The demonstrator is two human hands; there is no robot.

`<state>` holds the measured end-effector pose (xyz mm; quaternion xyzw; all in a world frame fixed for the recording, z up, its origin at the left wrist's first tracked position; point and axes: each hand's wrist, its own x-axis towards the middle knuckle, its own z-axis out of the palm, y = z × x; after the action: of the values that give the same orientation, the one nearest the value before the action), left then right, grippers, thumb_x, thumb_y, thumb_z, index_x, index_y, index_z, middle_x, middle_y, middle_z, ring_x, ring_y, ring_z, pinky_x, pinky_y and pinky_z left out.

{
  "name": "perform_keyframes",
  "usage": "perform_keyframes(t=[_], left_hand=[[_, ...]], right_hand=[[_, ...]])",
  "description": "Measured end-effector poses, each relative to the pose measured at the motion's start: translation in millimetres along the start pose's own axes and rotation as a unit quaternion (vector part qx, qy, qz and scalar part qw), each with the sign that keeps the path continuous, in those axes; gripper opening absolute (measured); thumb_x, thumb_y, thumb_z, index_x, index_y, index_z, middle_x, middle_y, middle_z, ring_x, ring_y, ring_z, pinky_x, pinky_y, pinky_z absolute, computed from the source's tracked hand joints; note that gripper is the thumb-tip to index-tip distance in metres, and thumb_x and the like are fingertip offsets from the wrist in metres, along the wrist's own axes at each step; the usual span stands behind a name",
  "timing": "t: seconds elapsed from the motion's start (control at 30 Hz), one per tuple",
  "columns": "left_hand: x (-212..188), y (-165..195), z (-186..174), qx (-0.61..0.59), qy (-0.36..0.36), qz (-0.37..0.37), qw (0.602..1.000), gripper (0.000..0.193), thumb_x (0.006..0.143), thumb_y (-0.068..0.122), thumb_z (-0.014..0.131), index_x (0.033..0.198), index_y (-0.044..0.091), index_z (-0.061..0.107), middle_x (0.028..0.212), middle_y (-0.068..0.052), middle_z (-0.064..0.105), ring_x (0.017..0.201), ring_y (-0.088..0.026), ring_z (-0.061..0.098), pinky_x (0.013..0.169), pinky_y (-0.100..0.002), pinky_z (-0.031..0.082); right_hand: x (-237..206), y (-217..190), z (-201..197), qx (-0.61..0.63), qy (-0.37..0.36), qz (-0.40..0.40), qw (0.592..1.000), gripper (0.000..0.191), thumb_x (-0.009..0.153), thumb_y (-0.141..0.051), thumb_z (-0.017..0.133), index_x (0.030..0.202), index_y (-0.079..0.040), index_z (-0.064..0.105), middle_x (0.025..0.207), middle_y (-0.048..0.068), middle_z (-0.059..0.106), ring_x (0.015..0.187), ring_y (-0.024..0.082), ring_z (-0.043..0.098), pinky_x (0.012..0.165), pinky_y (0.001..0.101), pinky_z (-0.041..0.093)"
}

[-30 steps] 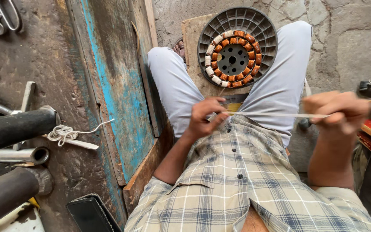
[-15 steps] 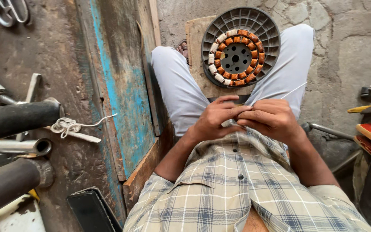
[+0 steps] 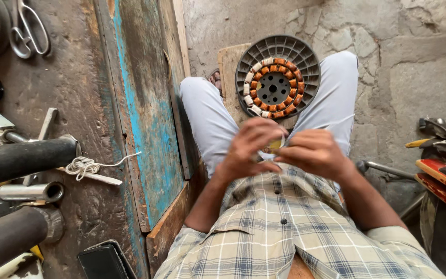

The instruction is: The person sits with a circular motor armature holding copper wire coils on a board over their lap and ties white string around the coils by hand. They loop, pull tight, and knot the string around successive coil bundles to bind them in place.

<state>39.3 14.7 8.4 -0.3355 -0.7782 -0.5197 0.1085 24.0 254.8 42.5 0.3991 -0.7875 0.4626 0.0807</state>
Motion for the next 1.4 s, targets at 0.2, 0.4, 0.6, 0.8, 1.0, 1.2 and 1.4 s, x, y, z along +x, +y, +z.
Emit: perform_keyframes(t=[0.2,0.4,0.6,0.8,1.0,1.2,1.4], left_hand=[[-19,-16,-3,-0.042,0.016,-0.071,0.996,0.017,0.099,0.004,0.069,0.114,0.009,0.074,0.091,0.000,0.073,0.088,-0.015,0.069,0.116,-0.050,0.053],[-32,-50,-57,0.147,0.301,-0.388,0.858,0.015,0.107,0.014,0.059,0.109,0.007,0.072,0.094,-0.007,0.069,0.081,-0.021,0.066,0.082,-0.042,0.058],[1,-16,-19,0.141,0.070,-0.052,0.986,0.057,0.083,0.033,0.080,0.129,0.002,0.064,0.140,-0.018,0.054,0.139,-0.032,0.045,0.119,-0.049,0.044],[-17,-26,-14,-0.072,-0.005,-0.042,0.996,0.008,0.104,0.014,0.067,0.102,0.009,0.073,0.094,-0.008,0.079,0.086,-0.018,0.076,0.105,-0.048,0.059],[-27,-49,-82,0.113,0.416,-0.257,0.865,0.014,0.107,0.013,0.062,0.107,0.003,0.072,0.097,-0.012,0.068,0.092,-0.021,0.066,0.099,-0.043,0.061],[20,-13,-49,0.223,0.027,-0.050,0.973,0.055,0.081,0.043,0.085,0.127,0.017,0.071,0.142,-0.009,0.058,0.142,-0.028,0.043,0.127,-0.055,0.029],[24,-3,-52,0.050,-0.058,-0.005,0.997,0.009,0.092,0.026,0.079,0.098,0.019,0.076,0.110,0.003,0.076,0.119,-0.018,0.067,0.130,-0.055,0.025]], right_hand=[[-5,13,-8,-0.054,0.031,0.043,0.997,0.016,0.083,-0.018,0.084,0.089,-0.005,0.077,0.069,0.004,0.067,0.058,0.016,0.063,0.052,0.0325,0.049],[-28,25,-44,-0.177,0.123,0.136,0.967,0.017,0.096,-0.018,0.083,0.097,-0.004,0.076,0.077,0.007,0.068,0.064,0.016,0.063,0.054,0.0295,0.049],[-1,10,-3,-0.097,0.077,0.002,0.992,0.019,0.084,-0.023,0.082,0.090,-0.006,0.077,0.064,0.003,0.065,0.056,0.014,0.061,0.048,0.0312,0.046],[0,20,0,-0.083,0.037,-0.020,0.996,0.018,0.087,-0.023,0.081,0.088,-0.006,0.077,0.067,0.004,0.068,0.057,0.013,0.063,0.048,0.0305,0.048],[-22,33,-56,-0.268,0.084,0.137,0.950,0.017,0.097,-0.019,0.083,0.093,-0.004,0.076,0.079,0.009,0.070,0.070,0.020,0.067,0.058,0.0340,0.053],[0,16,-2,-0.098,0.054,0.027,0.993,0.018,0.087,-0.022,0.081,0.090,-0.008,0.071,0.076,0.005,0.070,0.066,0.019,0.067,0.058,0.0356,0.053],[16,14,9,-0.064,0.020,-0.024,0.997,0.018,0.084,-0.022,0.083,0.088,-0.007,0.075,0.076,0.004,0.071,0.063,0.015,0.068,0.055,0.0329,0.053]])
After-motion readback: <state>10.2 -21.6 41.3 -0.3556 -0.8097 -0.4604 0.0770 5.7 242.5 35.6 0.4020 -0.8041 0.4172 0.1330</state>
